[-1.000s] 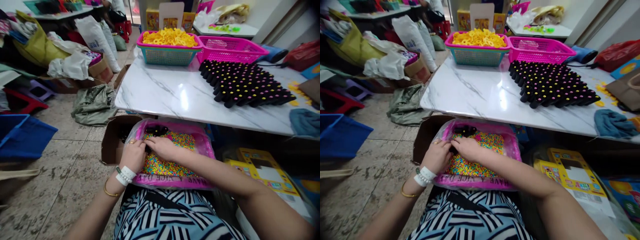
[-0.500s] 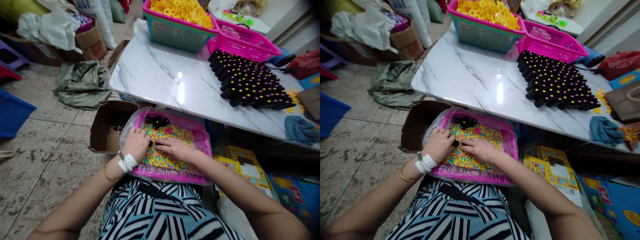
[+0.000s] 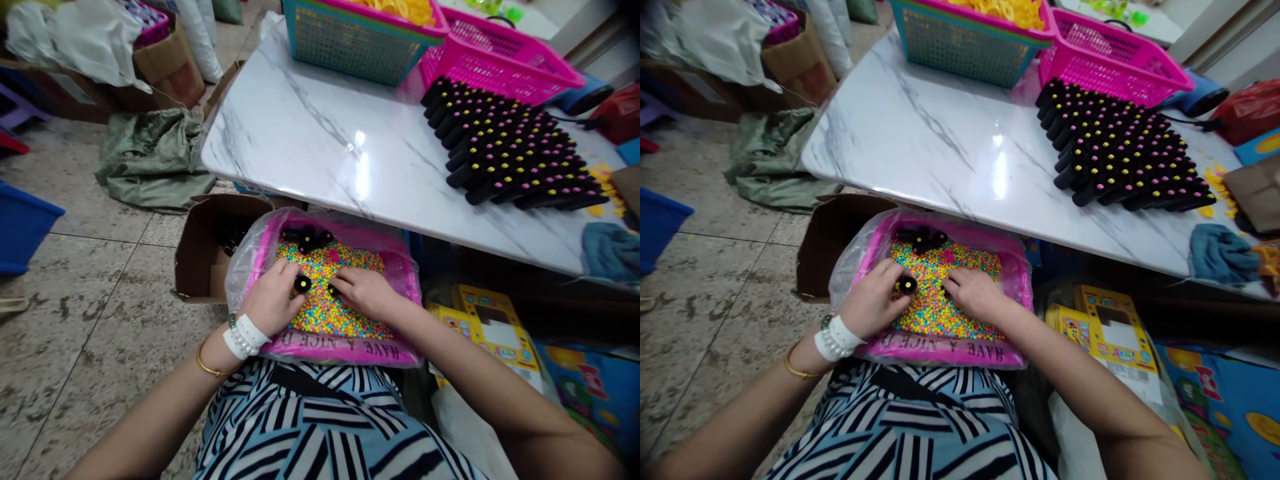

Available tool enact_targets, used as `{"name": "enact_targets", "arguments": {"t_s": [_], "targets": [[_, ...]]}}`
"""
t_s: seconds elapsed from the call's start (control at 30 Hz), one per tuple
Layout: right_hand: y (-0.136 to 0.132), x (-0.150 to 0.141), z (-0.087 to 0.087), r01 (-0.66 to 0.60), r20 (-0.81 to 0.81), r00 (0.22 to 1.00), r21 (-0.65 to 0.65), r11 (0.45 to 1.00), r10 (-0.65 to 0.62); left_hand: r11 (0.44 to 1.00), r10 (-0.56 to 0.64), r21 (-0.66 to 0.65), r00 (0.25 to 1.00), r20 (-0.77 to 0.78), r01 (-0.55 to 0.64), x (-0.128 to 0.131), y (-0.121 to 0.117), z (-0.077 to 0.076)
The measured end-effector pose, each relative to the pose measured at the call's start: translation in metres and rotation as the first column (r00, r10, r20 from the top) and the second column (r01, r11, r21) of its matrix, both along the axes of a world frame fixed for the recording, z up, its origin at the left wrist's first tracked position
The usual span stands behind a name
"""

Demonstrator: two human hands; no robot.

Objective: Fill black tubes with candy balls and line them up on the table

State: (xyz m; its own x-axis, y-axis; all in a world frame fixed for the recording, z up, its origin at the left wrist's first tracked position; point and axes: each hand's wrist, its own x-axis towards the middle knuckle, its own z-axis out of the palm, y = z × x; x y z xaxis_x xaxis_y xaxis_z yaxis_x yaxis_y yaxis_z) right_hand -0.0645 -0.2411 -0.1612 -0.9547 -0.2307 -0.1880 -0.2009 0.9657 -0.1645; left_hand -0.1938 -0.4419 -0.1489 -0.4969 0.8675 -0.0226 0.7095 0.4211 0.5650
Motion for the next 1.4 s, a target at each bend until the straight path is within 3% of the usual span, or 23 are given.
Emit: {"name": "enact_targets", "arguments": {"t_s": [0.07, 0.1, 0.2, 0.3, 0.4, 0.5, 0.67, 0.77, 0.9, 0.97, 1.13, 1.3, 1.4], "targets": [[-0.008, 0.001, 0.002, -0.051, 0.042, 0.998, 0.082, 0.995, 0.048, 0.998, -0.014, -0.067, 0.998, -0.062, 0.010, 0.001, 0.001, -0.001], [-0.012, 0.001, 0.002, -0.076, 0.063, 0.995, 0.065, 0.995, 0.072, 0.995, -0.032, -0.096, 0.997, -0.076, 0.024, 0.002, 0.001, -0.002], [-0.015, 0.005, 0.007, -0.064, 0.046, 0.996, -0.199, 0.978, 0.074, 0.990, -0.067, -0.127, 0.996, -0.065, 0.058, 0.003, 0.001, -0.006], [-0.006, 0.014, 0.014, 0.056, -0.032, 0.996, -0.516, 0.855, -0.084, 0.990, -0.074, -0.121, 0.997, -0.035, 0.070, 0.002, 0.000, -0.008], [0.010, 0.025, 0.021, 0.210, -0.026, 0.958, -0.619, 0.757, -0.287, 0.988, -0.084, -0.127, 0.996, -0.003, 0.083, 0.000, -0.001, -0.009], [0.022, 0.033, 0.025, 0.267, -0.020, 0.932, -0.637, 0.723, -0.362, 0.981, -0.105, -0.162, 0.994, 0.020, 0.107, -0.001, 0.002, -0.007], [0.028, 0.037, 0.039, 0.155, -0.208, 0.937, -0.470, 0.869, -0.279, 0.970, -0.129, -0.203, 0.991, 0.033, 0.133, 0.000, 0.009, -0.006], [0.029, 0.040, 0.042, 0.158, -0.160, 0.954, -0.453, 0.877, -0.255, 0.970, -0.137, -0.200, 0.990, 0.033, 0.140, 0.002, 0.010, -0.006], [0.034, 0.047, 0.033, 0.220, -0.126, 0.958, -0.257, 0.941, -0.258, 0.970, -0.130, -0.205, 0.991, 0.029, 0.133, 0.002, 0.009, -0.006], [0.035, 0.050, 0.031, 0.236, -0.134, 0.954, -0.214, 0.948, -0.268, 0.968, -0.128, -0.214, 0.991, 0.027, 0.131, 0.002, 0.008, -0.007], [0.030, 0.049, 0.039, 0.229, -0.171, 0.933, -0.393, 0.890, -0.316, 0.970, -0.142, -0.197, 0.990, 0.008, 0.140, 0.003, 0.007, -0.008], [0.032, 0.048, 0.030, 0.284, -0.130, 0.912, -0.485, 0.827, -0.390, 0.970, -0.144, -0.195, 0.990, 0.008, 0.143, 0.004, 0.008, -0.009], [0.028, 0.050, 0.029, 0.354, -0.035, 0.885, -0.598, 0.719, -0.465, 0.974, -0.147, -0.175, 0.989, 0.010, 0.147, 0.004, 0.008, -0.010]]}}
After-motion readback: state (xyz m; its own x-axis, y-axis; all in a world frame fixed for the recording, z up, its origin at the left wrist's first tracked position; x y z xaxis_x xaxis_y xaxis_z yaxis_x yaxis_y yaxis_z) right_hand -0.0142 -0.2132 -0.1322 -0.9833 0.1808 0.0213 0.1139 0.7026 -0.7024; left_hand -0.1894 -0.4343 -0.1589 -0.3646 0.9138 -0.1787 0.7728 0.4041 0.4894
